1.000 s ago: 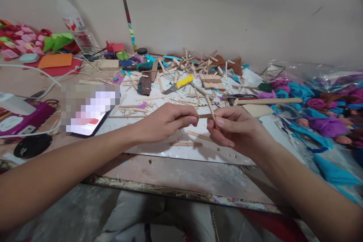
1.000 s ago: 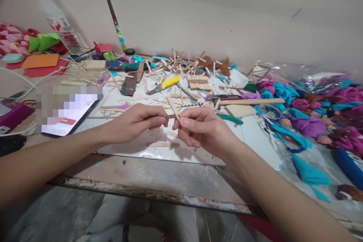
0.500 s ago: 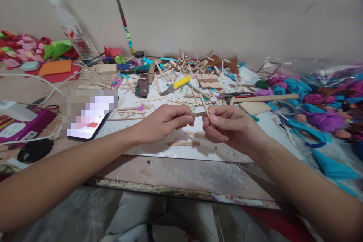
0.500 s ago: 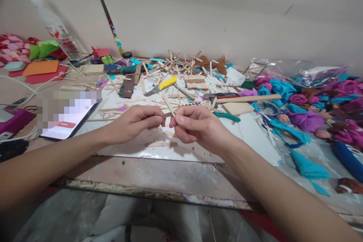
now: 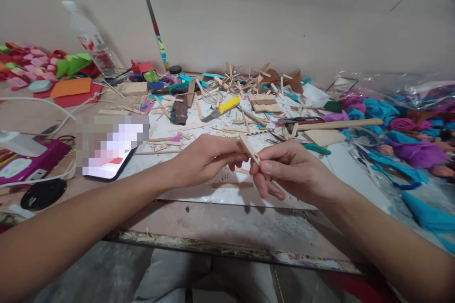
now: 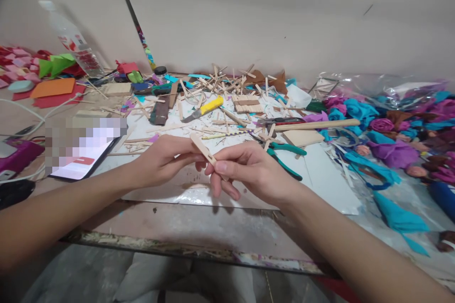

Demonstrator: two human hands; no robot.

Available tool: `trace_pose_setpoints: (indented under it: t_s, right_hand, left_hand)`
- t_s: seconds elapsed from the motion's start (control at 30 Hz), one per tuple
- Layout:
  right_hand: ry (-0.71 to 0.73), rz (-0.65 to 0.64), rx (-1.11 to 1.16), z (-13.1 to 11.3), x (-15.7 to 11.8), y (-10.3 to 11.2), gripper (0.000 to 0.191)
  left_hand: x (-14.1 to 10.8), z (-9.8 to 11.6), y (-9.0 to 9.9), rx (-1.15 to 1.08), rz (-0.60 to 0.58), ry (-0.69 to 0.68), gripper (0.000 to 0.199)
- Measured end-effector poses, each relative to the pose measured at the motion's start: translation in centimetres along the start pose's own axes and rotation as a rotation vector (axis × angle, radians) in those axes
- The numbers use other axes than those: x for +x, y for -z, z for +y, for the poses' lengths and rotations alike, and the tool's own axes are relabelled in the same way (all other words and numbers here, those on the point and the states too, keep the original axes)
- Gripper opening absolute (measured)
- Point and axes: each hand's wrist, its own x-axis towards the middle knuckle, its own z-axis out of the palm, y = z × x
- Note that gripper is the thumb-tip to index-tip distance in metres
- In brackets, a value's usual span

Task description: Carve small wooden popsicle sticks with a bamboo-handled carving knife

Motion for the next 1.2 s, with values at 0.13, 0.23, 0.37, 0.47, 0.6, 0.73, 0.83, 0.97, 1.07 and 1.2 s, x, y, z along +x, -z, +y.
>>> trace_pose_setpoints:
  t_s: [0.13, 0.23, 0.37, 0.47, 0.6, 0.73, 0.83, 0.97, 1.07, 1.2]
  right_hand:
    - [0.106, 0.088, 0.02, -1.2, -0.9, -0.2, 0.018]
    - [0.178, 0.189, -0.067, -1.3, -1.0, -0.2, 0.013]
    - [0.189, 0.229, -0.161, 0.0, -0.4, -0.3, 0.013]
    - [0.216, 0.247, -0.155, 0.4, -0.1, -0.5, 0.015]
    - [0.246, 0.307, -0.221, 0.0, -0.2, -0.7, 0.015]
    - [0.25, 0.34, -0.283, 0.1, -0.2, -0.6, 0.013]
    - [0.228, 0.334, -0.305, 0.4, -0.1, -0.6, 0.012]
    - [0.215, 0.352, -0.296, 0.7, 0.1, -0.6, 0.014]
    - [0.252, 0.399, -0.289, 1.0, 0.2, -0.7, 0.018]
    - [0.306, 0.478, -0.325, 1.0, 0.3, -1.1, 0.016]
  left_hand:
    - [0.0, -0.8, 0.1, 0.039, 0.003, 0.022, 0.021]
    - [0.3, -0.3, 0.1, 0.05, 0.007, 0.054, 0.024]
    - [0.7, 1.3, 0.5, 0.047, 0.085, 0.084, 0.025]
    - [0.6, 2.0, 0.7, 0.041, 0.128, 0.1, 0.024]
    - [0.2, 2.2, 0.7, 0.02, 0.129, 0.117, 0.026]
    - [0.1, 2.5, 0.6, 0.013, 0.146, 0.129, 0.027]
    - [0.1, 2.7, 0.6, 0.018, 0.161, 0.133, 0.026]
    - [0.3, 2.8, 0.4, 0.027, 0.179, 0.147, 0.026]
    - [0.5, 2.8, 0.3, 0.042, 0.194, 0.17, 0.026]
    - [0.6, 2.6, 0.2, 0.083, 0.22, 0.17, 0.025]
